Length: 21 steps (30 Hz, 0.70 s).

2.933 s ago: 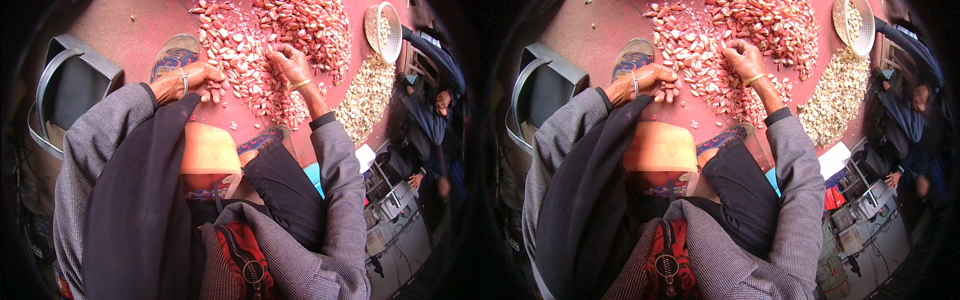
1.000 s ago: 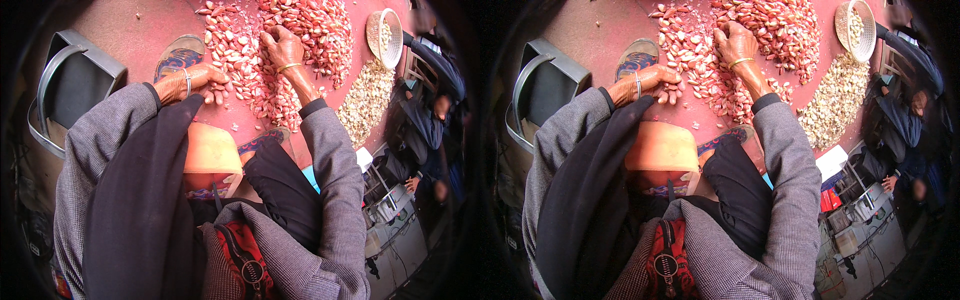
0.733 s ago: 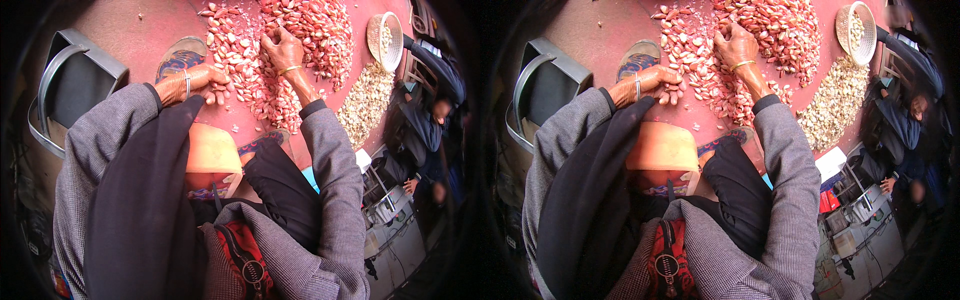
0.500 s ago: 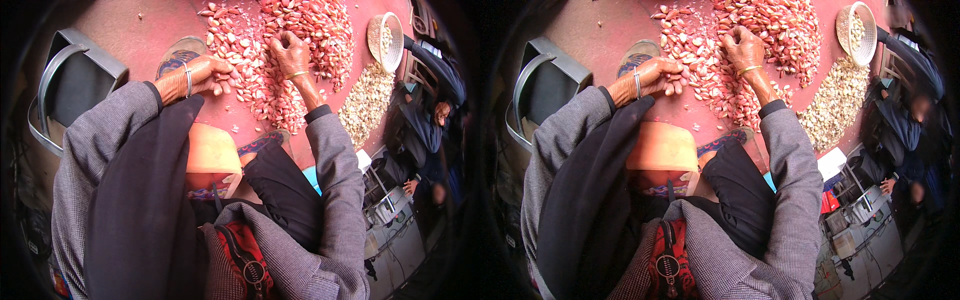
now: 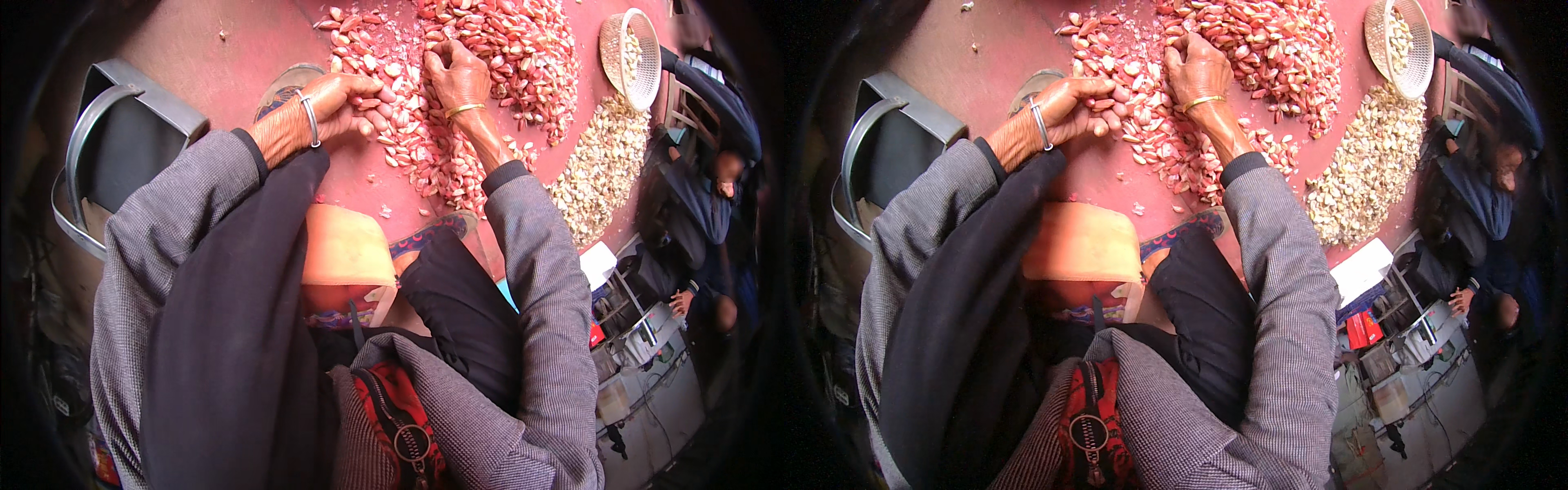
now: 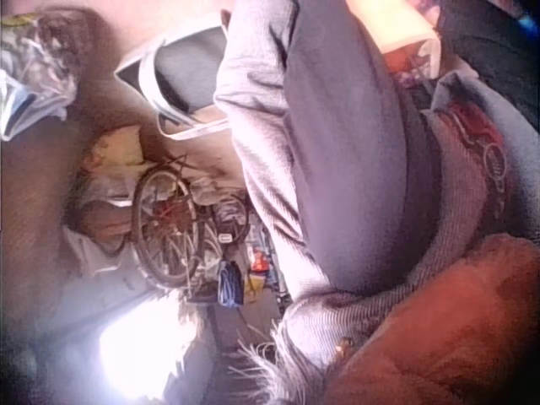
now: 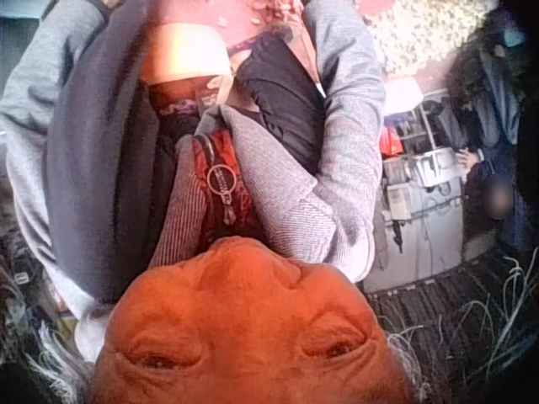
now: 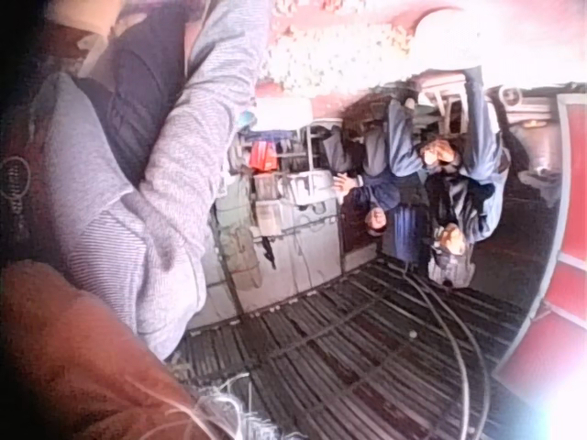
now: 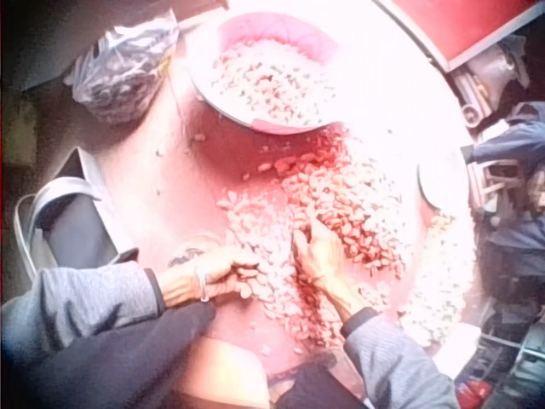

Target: The person sits on the floor and sorts peanuts by hand, separating red-skinned peanuts from shelled ones. They pick individual peanuts from a large pile, place red-skinned ones into a pink bowl, and set shelled peanuts aside. The task continues with repetitive hand motions and occasional pauses.

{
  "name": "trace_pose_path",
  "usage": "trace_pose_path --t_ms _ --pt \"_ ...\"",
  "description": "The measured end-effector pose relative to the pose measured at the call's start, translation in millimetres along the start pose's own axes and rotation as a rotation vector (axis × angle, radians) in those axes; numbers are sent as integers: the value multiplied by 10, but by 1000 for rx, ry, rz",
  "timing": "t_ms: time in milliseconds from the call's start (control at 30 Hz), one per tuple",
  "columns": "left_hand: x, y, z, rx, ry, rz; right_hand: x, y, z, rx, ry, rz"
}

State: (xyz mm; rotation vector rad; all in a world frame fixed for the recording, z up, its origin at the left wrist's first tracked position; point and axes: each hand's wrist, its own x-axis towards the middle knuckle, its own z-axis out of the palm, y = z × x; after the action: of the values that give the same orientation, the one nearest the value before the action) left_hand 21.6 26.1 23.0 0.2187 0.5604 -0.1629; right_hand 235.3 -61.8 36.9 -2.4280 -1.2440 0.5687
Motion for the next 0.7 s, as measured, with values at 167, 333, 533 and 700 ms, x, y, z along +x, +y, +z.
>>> trace_pose_path --t_ms 167,333,533,700 --pt "-35 25 -13 -46 31 26 -35 123 -83 183 -87 51" --pt "-25 38 33 -69 -1 34 -131 229 -165 326 -139 100" --pt "33 59 130 -60 58 42 -65 222 -136 306 -157 103" --pt "72 67 271 -66 80 70 49 137 -81 -56 -93 -137"
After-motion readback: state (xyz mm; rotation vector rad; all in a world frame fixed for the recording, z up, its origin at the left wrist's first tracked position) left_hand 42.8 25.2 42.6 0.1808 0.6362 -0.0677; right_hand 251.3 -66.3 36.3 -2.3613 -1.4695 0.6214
